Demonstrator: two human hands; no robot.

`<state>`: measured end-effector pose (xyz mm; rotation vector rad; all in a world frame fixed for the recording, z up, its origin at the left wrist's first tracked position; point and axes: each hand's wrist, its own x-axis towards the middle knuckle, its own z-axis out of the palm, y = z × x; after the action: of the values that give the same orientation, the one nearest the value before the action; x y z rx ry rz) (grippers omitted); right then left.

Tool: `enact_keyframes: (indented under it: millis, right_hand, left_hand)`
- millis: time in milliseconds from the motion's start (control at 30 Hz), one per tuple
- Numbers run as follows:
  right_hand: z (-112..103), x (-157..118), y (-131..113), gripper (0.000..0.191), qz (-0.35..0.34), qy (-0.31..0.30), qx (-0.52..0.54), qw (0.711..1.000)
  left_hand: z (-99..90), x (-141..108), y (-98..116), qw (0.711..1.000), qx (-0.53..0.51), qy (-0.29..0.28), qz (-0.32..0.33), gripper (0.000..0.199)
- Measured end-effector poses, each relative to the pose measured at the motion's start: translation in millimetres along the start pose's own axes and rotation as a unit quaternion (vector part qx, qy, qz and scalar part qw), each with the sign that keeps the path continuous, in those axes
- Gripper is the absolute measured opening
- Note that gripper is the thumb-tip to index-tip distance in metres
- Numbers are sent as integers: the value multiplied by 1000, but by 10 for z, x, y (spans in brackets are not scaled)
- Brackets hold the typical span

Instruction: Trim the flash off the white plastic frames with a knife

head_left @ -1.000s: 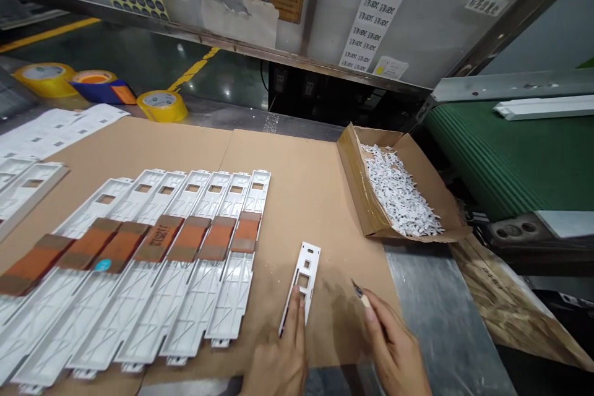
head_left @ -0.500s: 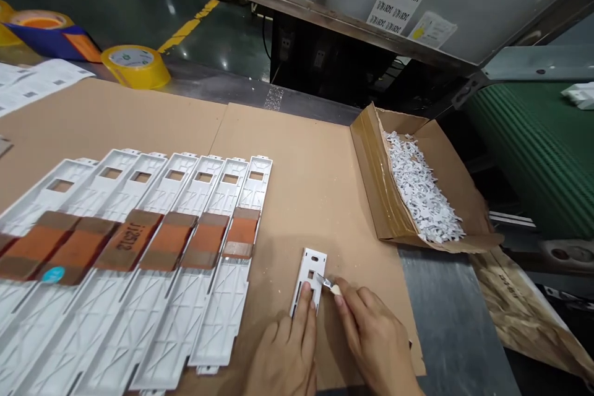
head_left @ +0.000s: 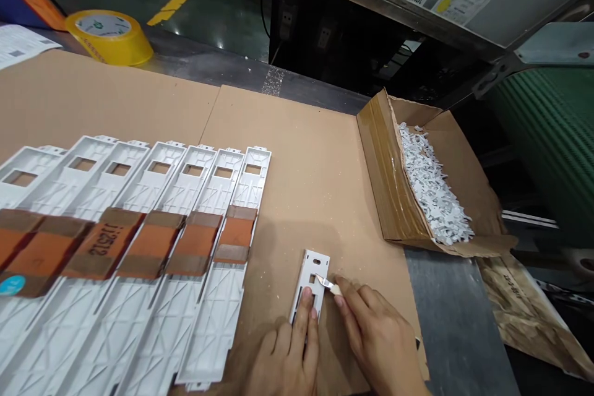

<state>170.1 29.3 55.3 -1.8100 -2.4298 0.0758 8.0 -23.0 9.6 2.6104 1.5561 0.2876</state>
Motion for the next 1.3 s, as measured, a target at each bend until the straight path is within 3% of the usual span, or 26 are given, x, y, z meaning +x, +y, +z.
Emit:
enact_keyframes:
  millis: [567, 833, 933, 1200, 1300]
  right_hand:
    - [-34, 80, 54, 37, -23, -29, -23, 999]
    - [-200, 371, 194, 21, -61, -186, -33, 980]
    - [-238, 506, 236, 17, -98, -205, -52, 972]
    - [-307, 810, 307, 10, -215, -181, -101, 954]
    - [-321, 945, 323, 9, -245, -209, -102, 941]
  left_hand:
    - [-9, 16, -15, 1000, 12, -4, 6, 40]
    - [35, -5, -20, 1000, 4, 16, 14, 41]
    - [38, -9, -20, 999, 12, 19, 25, 42]
    - [27, 14, -33, 997, 44, 26, 49, 39]
    - [32, 26, -33, 997, 48, 40, 45, 36]
